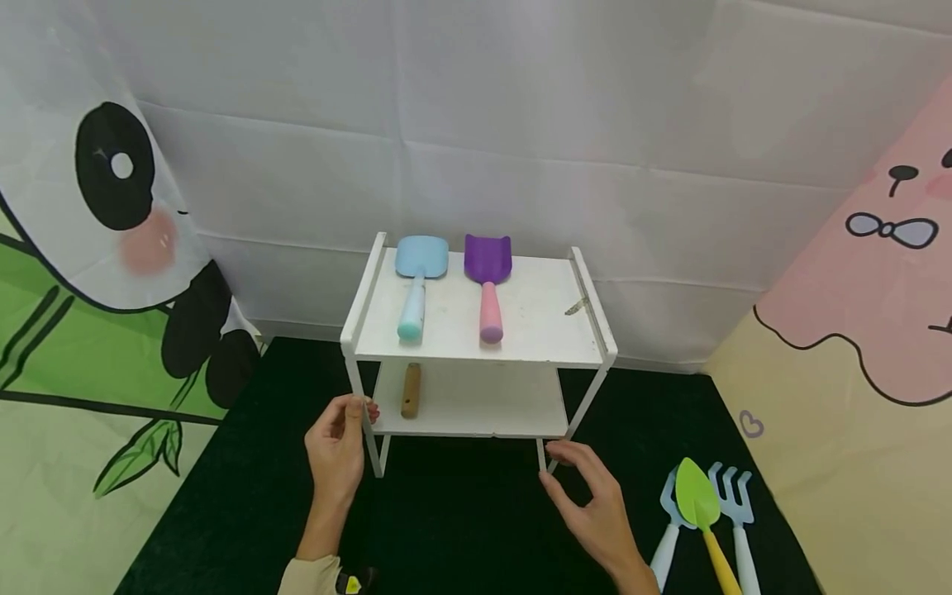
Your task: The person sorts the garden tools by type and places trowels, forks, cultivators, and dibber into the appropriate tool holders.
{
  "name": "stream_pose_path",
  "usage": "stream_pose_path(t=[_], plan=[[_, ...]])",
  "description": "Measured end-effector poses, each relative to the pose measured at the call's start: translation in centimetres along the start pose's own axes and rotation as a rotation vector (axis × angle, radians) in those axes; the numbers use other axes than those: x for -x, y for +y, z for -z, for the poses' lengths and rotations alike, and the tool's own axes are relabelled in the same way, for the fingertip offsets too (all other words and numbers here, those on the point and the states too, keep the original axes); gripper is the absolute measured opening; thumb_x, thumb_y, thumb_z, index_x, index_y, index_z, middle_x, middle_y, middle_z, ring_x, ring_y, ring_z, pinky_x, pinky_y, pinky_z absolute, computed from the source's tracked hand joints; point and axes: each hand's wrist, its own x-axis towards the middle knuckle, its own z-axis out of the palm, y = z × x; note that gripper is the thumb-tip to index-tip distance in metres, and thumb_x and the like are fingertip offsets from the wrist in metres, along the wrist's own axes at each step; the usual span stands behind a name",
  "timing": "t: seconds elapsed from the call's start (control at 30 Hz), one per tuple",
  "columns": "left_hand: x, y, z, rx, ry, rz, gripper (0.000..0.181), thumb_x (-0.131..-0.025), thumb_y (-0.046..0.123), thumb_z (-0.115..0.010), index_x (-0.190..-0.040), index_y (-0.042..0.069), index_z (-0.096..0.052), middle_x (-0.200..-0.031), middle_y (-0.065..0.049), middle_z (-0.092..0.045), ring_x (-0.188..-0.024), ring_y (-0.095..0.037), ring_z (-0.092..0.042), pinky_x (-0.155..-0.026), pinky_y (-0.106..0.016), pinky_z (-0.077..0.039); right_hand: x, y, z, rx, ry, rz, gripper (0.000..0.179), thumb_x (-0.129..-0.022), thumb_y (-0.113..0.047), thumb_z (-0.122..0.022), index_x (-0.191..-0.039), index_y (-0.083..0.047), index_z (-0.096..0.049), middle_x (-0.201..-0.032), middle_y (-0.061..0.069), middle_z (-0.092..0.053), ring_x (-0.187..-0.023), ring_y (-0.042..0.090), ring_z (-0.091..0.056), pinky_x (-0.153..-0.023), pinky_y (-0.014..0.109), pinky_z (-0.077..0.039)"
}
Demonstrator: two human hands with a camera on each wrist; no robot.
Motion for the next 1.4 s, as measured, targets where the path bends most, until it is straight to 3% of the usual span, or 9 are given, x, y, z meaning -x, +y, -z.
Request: stream_pose_path(t=[0.37, 0.6, 0.97, 1.27, 1.4], plan=[[-0.1, 0.0, 0.0, -0.010, 0.005, 0.014, 0.025, -0.109, 0.011, -0.052, -0.099, -0.008, -0.066, -0.089, 0.002, -0.070, -0.083, -0.010, -0.068, -0.082, -0.017, -0.055, 1.3, 1.2, 2.0, 0.063, -0.017, -0.068, 0.038, -0.095, -0.012, -0.075, -0.131, -0.014, -0.062, -0.129, -0.003, -0.062, -0.114, 0.011, -0.062, -0.096, 0.027, -0.053], [0.1, 0.1, -0.1, -0.011, 0.003, 0.044, 0.027, -0.109, 0.014, -0.052, -0.101, -0.008, -0.066, -0.090, 0.001, -0.070, -0.084, -0.011, -0.069, -0.082, -0.017, -0.055, 2.5, 1.9, 3.0, 0.114, 0.029, -0.156, 0.044, -0.091, -0.008, -0.079, -0.130, -0.020, -0.063, -0.126, -0.011, -0.062, -0.110, 0.009, -0.063, -0.092, 0.020, -0.052], [0.2, 0.2, -0.2, -0.004, 0.008, 0.047, 0.027, -0.109, 0.013, -0.052, -0.100, -0.008, -0.066, -0.089, 0.001, -0.070, -0.084, -0.011, -0.068, -0.083, -0.017, -0.055, 4.2, 3.3, 4.8, 0.207, 0.025, -0.282, 0.039, -0.093, -0.013, -0.078, -0.128, -0.016, -0.062, -0.123, -0.003, -0.064, -0.105, 0.010, -0.064, -0.089, 0.024, -0.054], [0.2, 0.2, -0.1, -0.010, 0.008, 0.052, 0.027, -0.109, 0.014, -0.052, -0.101, -0.008, -0.066, -0.091, 0.000, -0.070, -0.085, -0.011, -0.068, -0.084, -0.017, -0.054, 5.6, 4.6, 6.3, 0.297, 0.040, -0.338, 0.035, -0.095, -0.012, -0.076, -0.128, -0.011, -0.063, -0.120, 0.001, -0.065, -0.101, 0.015, -0.065, -0.086, 0.023, -0.054], [0.2, 0.3, -0.1, -0.010, 0.005, 0.054, 0.027, -0.109, 0.014, -0.052, -0.102, -0.008, -0.066, -0.091, -0.002, -0.070, -0.085, -0.011, -0.068, -0.084, -0.016, -0.054, 6.1, 5.3, 7.1, 0.292, 0.041, -0.347, 0.033, -0.095, -0.010, -0.075, -0.127, -0.010, -0.064, -0.119, 0.002, -0.066, -0.098, 0.010, -0.063, -0.084, 0.023, -0.055]])
